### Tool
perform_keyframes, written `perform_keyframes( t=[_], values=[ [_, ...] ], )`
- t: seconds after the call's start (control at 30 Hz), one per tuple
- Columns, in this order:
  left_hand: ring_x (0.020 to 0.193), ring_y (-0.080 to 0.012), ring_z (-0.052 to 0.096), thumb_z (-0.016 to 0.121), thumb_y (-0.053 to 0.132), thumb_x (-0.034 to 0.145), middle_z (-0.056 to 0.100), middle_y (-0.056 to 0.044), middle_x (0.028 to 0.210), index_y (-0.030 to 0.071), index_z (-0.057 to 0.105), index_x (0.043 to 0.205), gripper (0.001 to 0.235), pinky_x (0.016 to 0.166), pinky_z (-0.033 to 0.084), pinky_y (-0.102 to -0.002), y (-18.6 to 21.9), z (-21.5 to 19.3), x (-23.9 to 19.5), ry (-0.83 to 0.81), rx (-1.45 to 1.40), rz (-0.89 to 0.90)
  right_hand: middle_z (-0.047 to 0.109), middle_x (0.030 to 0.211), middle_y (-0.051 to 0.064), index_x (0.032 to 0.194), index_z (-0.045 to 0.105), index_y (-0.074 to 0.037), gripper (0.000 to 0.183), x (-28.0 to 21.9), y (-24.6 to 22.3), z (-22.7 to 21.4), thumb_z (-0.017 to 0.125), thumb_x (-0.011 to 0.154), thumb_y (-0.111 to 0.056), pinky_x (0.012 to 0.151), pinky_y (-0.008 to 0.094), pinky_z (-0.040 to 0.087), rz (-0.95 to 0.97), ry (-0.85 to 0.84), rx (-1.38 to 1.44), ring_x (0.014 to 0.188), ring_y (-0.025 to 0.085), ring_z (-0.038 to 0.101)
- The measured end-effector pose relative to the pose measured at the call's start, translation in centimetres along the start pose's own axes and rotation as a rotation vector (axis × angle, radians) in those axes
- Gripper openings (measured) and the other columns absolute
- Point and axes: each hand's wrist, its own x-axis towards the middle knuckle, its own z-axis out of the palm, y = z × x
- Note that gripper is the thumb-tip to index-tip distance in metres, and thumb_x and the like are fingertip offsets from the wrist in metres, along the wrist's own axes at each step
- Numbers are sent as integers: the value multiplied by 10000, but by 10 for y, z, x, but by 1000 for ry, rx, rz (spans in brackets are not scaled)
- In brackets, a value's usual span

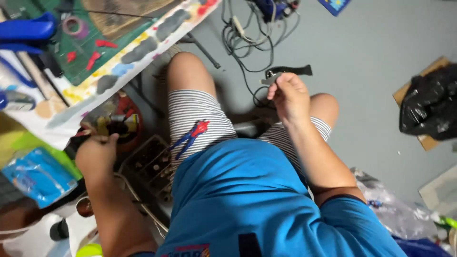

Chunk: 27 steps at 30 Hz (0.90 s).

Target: Assembling small electronic components and wiring into an action figure

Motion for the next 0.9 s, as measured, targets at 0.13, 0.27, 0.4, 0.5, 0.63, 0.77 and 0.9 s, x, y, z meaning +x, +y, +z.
perform_keyframes(
  t=[0.13,0.27,0.4,0.5,0.63,0.77,0.9],
  values=[
    [833,-320,688,859,189,957,741,-78,855,147,821,1007,76,797,552,-418,112,-46,-74,256,-686,630,653,705,181,1015,626,-39,24,-19,-3,18,643,1008,-24,631,339,627,-108,-2,-62,626,236,700],
    [834,-274,725,747,135,914,765,-36,896,138,790,1003,99,779,561,-393,240,-68,-113,280,-849,993,667,747,196,1048,628,1,63,-35,-1,39,645,996,31,661,316,615,-334,-22,-166,677,251,708],
    [854,-263,746,796,82,869,775,-66,932,69,760,1096,230,737,605,-358,320,-73,-119,206,-1089,1033,664,813,240,1001,643,75,52,-44,-9,54,668,964,99,697,381,582,-667,-135,-384,732,307,702],
    [837,-248,754,791,74,880,770,-92,932,26,744,1104,234,683,608,-338,345,-79,-120,171,-1143,1004,670,883,233,967,688,90,37,-48,-26,64,703,943,67,757,404,563,-786,-220,-478,794,317,684],
    [833,-237,739,810,94,887,764,-98,959,31,754,1093,223,707,596,-320,353,-70,-119,80,-1231,982,646,911,219,937,699,72,96,-48,-30,60,706,968,-18,830,415,525,-851,-330,-524,876,326,651],
    [829,-224,729,806,94,900,759,-99,961,45,765,1086,196,708,599,-316,353,-73,-122,25,-1243,947,618,912,216,927,673,79,123,-51,-33,62,694,982,-29,835,425,512,-839,-344,-501,882,324,628],
    [830,-234,741,806,78,897,767,-115,961,37,772,1074,185,702,602,-314,353,-65,-120,-15,-1259,885,602,970,224,946,645,78,101,-48,-29,62,706,970,2,856,428,506,-819,-338,-453,916,313,625]
  ],
)
